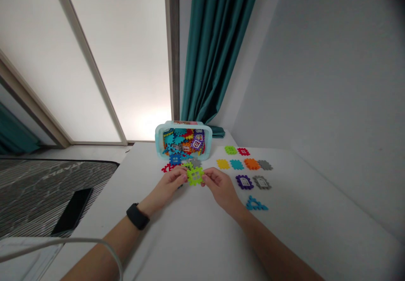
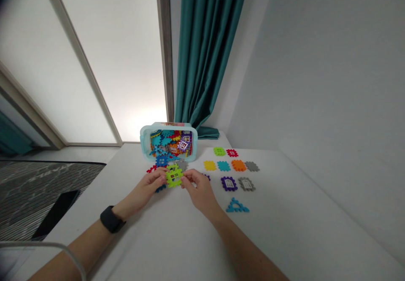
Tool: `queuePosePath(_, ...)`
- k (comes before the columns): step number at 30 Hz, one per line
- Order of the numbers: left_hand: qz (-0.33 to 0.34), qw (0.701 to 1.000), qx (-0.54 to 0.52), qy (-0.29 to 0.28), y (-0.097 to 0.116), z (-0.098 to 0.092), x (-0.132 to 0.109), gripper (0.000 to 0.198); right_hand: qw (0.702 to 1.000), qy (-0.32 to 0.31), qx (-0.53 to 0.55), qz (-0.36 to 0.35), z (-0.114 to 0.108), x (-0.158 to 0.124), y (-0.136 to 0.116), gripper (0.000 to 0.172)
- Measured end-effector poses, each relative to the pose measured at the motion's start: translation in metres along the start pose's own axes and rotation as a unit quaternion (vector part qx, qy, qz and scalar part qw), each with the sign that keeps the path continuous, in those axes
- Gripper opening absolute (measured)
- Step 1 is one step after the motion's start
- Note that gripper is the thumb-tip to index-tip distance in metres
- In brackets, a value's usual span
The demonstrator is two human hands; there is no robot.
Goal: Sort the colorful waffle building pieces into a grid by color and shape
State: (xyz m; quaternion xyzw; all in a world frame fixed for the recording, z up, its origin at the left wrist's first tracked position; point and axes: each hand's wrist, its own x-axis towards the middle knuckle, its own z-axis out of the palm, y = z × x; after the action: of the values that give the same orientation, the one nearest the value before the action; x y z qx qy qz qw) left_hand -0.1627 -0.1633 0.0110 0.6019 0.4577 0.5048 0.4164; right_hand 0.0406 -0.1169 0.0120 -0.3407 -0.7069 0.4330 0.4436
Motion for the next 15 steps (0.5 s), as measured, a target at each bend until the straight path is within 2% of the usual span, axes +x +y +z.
queuePosePath(3, -0.048, 0.996, -0.08, 0.0, 0.001, 0.001, -0.001, 0.043, 0.997, -0.006, 0.067, 0.047, 0.004, 0.0, -0.004, 0.034)
queuePosePath(7, -0.079, 0.988, -0.135, 0.008, 0.003, 0.003, -0.002, 0.044, 0.992, 0.014, 0.083, 0.096, 0.01, -0.003, -0.007, 0.039)
queuePosePath(10, -0.07, 0.99, -0.125, 0.001, 0.006, 0.004, -0.001, 0.043, 0.989, 0.028, 0.09, 0.11, 0.014, -0.005, -0.007, 0.039)
queuePosePath(15, -0.051, 0.996, -0.067, -0.008, 0.01, 0.002, -0.002, 0.041, 0.988, 0.009, 0.111, 0.102, 0.014, -0.005, -0.009, 0.038)
